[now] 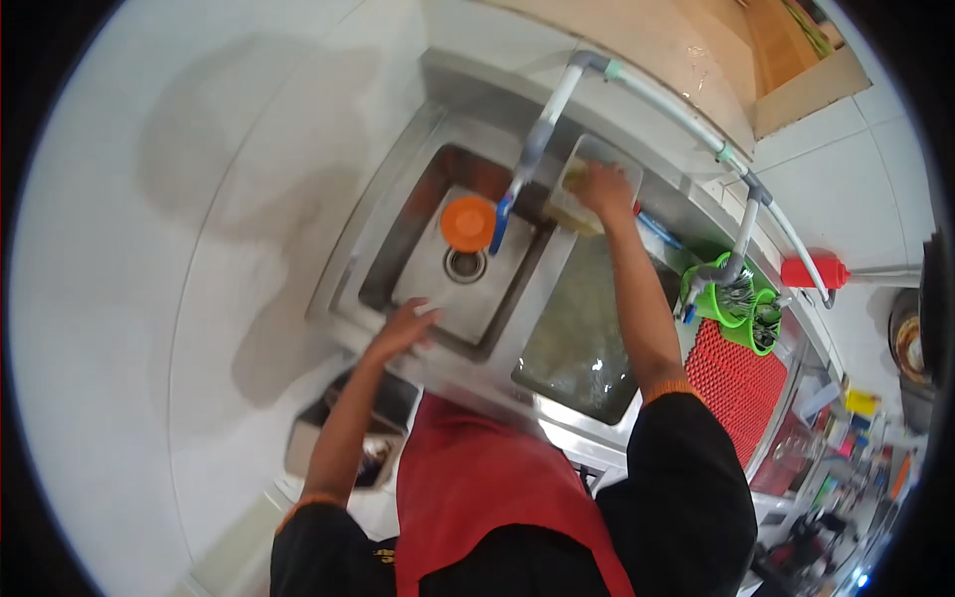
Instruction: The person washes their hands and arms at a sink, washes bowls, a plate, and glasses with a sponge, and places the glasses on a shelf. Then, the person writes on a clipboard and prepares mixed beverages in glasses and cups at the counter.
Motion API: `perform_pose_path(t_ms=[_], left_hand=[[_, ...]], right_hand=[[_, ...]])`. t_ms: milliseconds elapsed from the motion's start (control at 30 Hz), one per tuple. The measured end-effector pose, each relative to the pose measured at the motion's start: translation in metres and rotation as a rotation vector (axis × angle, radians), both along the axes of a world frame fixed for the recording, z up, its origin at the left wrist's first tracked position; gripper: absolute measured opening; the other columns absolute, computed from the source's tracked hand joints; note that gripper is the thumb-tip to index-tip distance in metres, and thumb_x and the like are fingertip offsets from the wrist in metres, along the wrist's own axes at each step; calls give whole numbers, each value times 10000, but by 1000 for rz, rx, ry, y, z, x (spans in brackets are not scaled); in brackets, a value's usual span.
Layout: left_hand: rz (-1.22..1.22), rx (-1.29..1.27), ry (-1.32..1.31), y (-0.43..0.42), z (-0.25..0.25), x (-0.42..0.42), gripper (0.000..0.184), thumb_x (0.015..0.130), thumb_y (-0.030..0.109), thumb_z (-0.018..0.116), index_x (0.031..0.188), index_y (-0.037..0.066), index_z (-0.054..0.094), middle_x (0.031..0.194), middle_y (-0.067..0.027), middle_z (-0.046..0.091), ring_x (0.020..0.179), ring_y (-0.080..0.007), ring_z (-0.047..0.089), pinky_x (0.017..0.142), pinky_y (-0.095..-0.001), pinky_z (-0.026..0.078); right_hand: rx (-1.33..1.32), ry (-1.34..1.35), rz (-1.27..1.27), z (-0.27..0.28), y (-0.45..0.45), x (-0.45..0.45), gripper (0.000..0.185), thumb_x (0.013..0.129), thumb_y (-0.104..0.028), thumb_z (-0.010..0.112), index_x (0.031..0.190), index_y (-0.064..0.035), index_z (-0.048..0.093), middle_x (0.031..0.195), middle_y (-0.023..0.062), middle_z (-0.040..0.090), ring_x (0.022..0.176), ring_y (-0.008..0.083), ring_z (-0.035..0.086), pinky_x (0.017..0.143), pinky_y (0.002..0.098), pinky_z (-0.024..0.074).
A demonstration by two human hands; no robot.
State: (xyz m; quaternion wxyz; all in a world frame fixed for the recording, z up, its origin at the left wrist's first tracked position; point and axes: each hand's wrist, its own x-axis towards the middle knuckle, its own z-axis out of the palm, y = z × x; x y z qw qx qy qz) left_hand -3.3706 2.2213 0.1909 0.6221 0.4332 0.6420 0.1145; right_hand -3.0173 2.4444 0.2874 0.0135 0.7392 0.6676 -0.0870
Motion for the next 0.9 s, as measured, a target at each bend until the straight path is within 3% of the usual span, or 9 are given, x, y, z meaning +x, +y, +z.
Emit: perform_pose_path(t_ms=[67, 133, 233, 333, 400, 500, 600, 667, 900], left_hand=[[-210, 170, 223, 90, -63, 52, 823, 736, 463, 687, 1377, 76, 346, 1134, -228, 591, 1078, -310, 572, 886, -405, 455], [-385, 519, 571, 122, -178, 87, 868, 691, 437, 722, 1389, 98, 333, 1260, -246, 477, 1191, -360, 449, 949, -446, 403], [-525, 966, 569, 207, -223, 104, 1006, 559, 397, 809, 1404, 144, 326, 1478, -267, 159, 1360, -469, 127, 1063, -595, 206], [-519, 789, 639, 202, -203, 107, 956, 611, 470, 761, 1412, 190, 320, 1477, -287, 149, 1358, -512, 89, 981, -751, 94], [-465, 1054, 965, 181, -269, 107, 897, 683, 602, 651, 1416, 193, 335, 1481, -270, 168, 1344, -529, 105, 892, -812, 129], [-541, 633, 928, 177, -186, 120, 751, 786, 507, 598, 1424, 230, 313, 1487, -264, 157, 1321, -556, 135, 865, -809, 196], [-539, 589, 1304, 172, -226, 136, 603, 881, 394, 492, 1424, 233, 285, 1486, -242, 173, 1274, -594, 191, 879, -801, 212], [-557, 587, 1330, 169, -222, 138, 629, 876, 387, 505, 1432, 207, 270, 1483, -236, 187, 1277, -577, 215, 872, -777, 261], [-468, 326, 1294, 175, -203, 140, 646, 855, 310, 537, 1404, 43, 326, 1399, -219, 360, 1210, -468, 416, 890, -661, 374]], right_hand=[[-221, -113, -132, 7, 13, -10, 616, 750, -439, 617, 1277, -145, 492, 1395, 253, 353, 1206, 483, 418, 939, 533, 426], [-366, -137, -85, -32, 30, 8, 661, 749, -446, 622, 1323, -174, 437, 1439, 244, 290, 1271, 471, 350, 978, 545, 385], [-450, -208, -32, -30, 25, 1, 638, 856, -455, 482, 1423, -241, 283, 1500, 224, 155, 1349, 470, 202, 997, 701, 201], [-499, -180, -149, -14, 29, -7, 664, 785, -367, 590, 1372, -169, 353, 1419, 294, 259, 1263, 508, 320, 968, 668, 274], [-560, -206, -151, 2, 38, -12, 673, 760, -339, 624, 1352, -141, 374, 1388, 309, 294, 1235, 514, 357, 958, 653, 300], [-650, -115, -117, -5, 46, -6, 677, 715, -265, 671, 1315, -105, 400, 1322, 324, 345, 1176, 532, 405, 937, 654, 335], [-375, 33, 6, -82, 32, 17, 696, 678, -231, 703, 1299, -121, 407, 1288, 334, 355, 1192, 533, 381, 923, 674, 344], [-179, -64, -187, -23, 22, -27, 629, 675, -190, 694, 1244, -73, 453, 1243, 306, 420, 1196, 506, 377, 963, 698, 285], [105, -309, -56, -64, 38, -3, 298, 737, -202, 609, 970, -22, 655, 1066, 236, 592, 1097, 429, 484, 900, 534, 384]])
